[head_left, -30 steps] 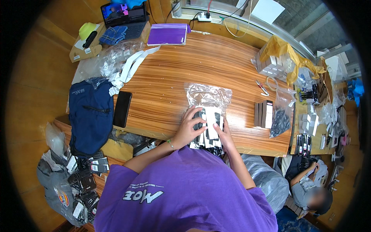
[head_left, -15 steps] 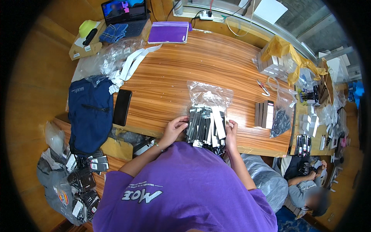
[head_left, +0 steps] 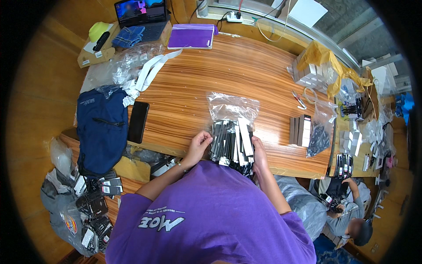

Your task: The person gathers small black rectangular items, places them into a clear plastic bag, and seals it. They repeat this process with additional items, stacking the sealed bags on the table.

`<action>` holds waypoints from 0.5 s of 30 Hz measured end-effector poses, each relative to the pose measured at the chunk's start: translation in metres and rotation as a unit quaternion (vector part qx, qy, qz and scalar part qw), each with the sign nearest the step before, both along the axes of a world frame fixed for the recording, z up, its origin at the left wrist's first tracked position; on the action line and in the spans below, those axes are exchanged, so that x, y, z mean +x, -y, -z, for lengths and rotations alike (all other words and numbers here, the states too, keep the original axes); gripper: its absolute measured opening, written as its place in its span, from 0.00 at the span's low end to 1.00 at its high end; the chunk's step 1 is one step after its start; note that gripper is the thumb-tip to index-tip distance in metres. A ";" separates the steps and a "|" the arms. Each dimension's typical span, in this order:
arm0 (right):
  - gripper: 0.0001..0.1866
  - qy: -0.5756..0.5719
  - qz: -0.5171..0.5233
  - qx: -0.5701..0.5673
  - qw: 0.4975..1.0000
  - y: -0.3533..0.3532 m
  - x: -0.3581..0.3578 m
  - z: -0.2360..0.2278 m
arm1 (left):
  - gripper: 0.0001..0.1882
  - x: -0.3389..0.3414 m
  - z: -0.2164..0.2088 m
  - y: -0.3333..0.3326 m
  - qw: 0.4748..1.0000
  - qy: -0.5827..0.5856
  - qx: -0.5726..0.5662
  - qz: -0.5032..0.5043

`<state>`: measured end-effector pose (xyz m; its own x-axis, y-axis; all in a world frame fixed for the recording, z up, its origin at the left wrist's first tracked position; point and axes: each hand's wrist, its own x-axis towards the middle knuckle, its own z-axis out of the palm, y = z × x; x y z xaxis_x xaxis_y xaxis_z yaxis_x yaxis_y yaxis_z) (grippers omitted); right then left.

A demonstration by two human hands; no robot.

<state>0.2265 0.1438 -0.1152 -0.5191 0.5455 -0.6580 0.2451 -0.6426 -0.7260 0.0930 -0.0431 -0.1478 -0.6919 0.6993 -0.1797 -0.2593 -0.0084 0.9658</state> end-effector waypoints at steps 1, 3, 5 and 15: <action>0.13 -0.001 0.004 -0.011 1.000 0.000 -0.001 0.000 | 0.02 -0.001 0.000 0.000 1.000 -0.001 0.006 -0.002; 0.11 -0.019 0.027 -0.011 0.999 0.002 -0.003 0.005 | 0.06 -0.001 -0.003 0.002 1.000 0.010 -0.001 -0.002; 0.10 -0.021 0.046 -0.021 0.998 0.002 -0.004 0.007 | 0.12 0.000 0.001 0.007 1.000 0.006 0.009 0.022; 0.10 -0.062 -0.048 0.053 0.996 -0.016 0.012 0.021 | 0.24 0.004 0.002 0.016 0.996 -0.021 -0.044 0.076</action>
<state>0.2387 0.1594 -0.1364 -0.6460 0.5518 -0.5274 0.2059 -0.5394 -0.8165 0.0975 -0.0587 -0.1499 -0.5869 0.7795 -0.2190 -0.2110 0.1139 0.9708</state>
